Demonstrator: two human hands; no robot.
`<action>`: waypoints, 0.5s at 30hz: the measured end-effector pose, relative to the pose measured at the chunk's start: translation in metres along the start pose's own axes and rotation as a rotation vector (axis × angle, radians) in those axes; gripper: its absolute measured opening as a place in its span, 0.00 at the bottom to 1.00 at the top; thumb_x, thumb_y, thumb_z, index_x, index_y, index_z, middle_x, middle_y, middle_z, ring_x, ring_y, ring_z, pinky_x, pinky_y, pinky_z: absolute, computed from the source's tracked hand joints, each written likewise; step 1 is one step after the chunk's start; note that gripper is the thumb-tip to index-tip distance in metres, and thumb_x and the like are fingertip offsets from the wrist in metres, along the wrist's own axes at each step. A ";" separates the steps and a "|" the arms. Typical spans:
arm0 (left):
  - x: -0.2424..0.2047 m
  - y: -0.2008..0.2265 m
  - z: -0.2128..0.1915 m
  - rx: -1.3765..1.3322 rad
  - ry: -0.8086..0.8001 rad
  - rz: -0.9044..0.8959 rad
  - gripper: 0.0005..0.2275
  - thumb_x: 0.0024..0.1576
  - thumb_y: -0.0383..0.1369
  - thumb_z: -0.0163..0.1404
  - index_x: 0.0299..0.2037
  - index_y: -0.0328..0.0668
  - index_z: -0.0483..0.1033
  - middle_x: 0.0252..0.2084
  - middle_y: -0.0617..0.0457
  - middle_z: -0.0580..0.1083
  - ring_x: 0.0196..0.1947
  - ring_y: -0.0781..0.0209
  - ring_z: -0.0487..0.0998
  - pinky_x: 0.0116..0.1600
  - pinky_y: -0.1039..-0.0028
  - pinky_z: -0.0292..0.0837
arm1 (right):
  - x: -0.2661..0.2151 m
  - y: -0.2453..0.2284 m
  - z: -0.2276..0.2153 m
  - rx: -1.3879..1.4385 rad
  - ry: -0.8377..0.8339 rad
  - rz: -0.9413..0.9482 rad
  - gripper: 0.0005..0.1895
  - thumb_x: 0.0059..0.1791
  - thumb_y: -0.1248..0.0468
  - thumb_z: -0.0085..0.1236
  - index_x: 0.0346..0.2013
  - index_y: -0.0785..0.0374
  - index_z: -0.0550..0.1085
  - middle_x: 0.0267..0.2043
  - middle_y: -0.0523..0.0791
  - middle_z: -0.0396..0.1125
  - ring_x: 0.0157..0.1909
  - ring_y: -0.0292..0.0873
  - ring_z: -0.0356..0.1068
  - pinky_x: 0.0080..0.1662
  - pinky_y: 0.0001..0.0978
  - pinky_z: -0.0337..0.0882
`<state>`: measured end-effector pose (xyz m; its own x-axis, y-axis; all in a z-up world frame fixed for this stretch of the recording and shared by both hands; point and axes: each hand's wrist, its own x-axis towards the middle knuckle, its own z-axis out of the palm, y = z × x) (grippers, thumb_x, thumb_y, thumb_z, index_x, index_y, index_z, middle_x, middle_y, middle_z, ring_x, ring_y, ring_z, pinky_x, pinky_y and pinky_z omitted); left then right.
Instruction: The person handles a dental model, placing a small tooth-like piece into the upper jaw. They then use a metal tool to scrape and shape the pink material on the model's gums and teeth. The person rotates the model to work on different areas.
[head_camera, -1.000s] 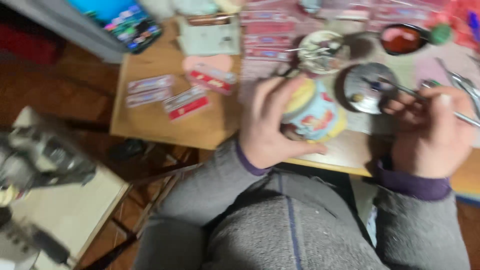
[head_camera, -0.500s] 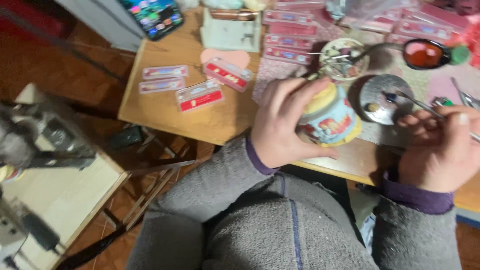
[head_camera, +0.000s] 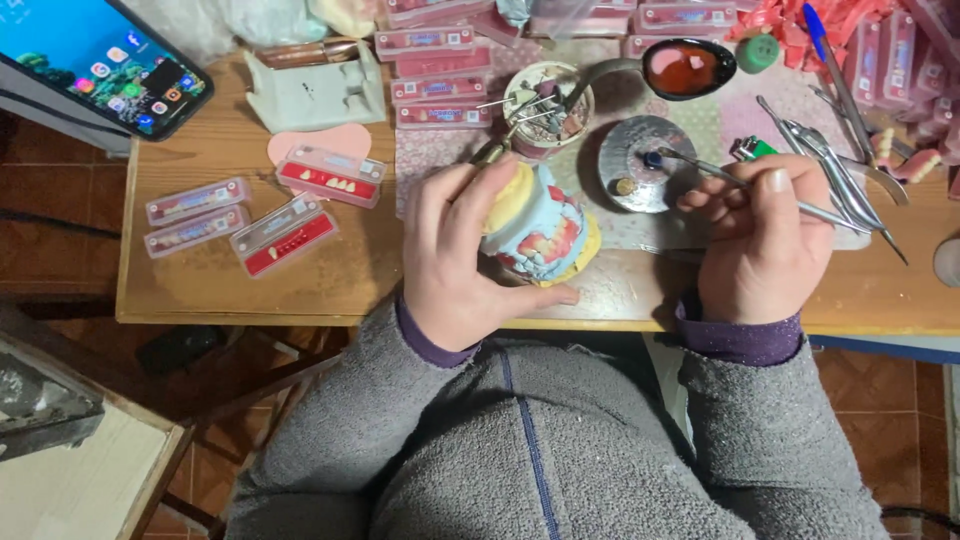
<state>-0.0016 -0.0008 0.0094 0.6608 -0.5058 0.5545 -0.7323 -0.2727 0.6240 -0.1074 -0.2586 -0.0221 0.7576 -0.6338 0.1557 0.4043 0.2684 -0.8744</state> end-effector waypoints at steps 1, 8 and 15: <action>0.000 0.000 0.000 -0.001 -0.002 -0.001 0.48 0.40 0.49 0.76 0.70 0.44 0.62 0.62 0.46 0.63 0.63 0.47 0.68 0.69 0.57 0.68 | 0.000 0.000 0.000 -0.001 0.002 0.001 0.10 0.67 0.64 0.48 0.46 0.68 0.68 0.37 0.48 0.63 0.39 0.42 0.66 0.47 0.39 0.73; -0.002 -0.002 0.001 0.023 0.003 0.016 0.49 0.41 0.49 0.76 0.71 0.44 0.61 0.63 0.46 0.63 0.63 0.47 0.68 0.69 0.58 0.66 | -0.001 0.001 -0.002 -0.004 0.001 0.000 0.09 0.66 0.65 0.47 0.47 0.68 0.68 0.37 0.48 0.63 0.40 0.43 0.67 0.47 0.38 0.73; -0.004 -0.005 0.001 0.032 0.008 0.034 0.48 0.43 0.50 0.76 0.71 0.45 0.61 0.64 0.47 0.62 0.60 0.49 0.67 0.68 0.58 0.65 | -0.018 -0.018 0.044 -0.167 -0.007 -0.089 0.14 0.60 0.57 0.49 0.49 0.67 0.72 0.39 0.52 0.72 0.36 0.45 0.72 0.46 0.40 0.75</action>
<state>-0.0006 0.0017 0.0036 0.6367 -0.5086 0.5797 -0.7591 -0.2812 0.5870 -0.1063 -0.2200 0.0111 0.7265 -0.6442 0.2391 0.3798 0.0864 -0.9210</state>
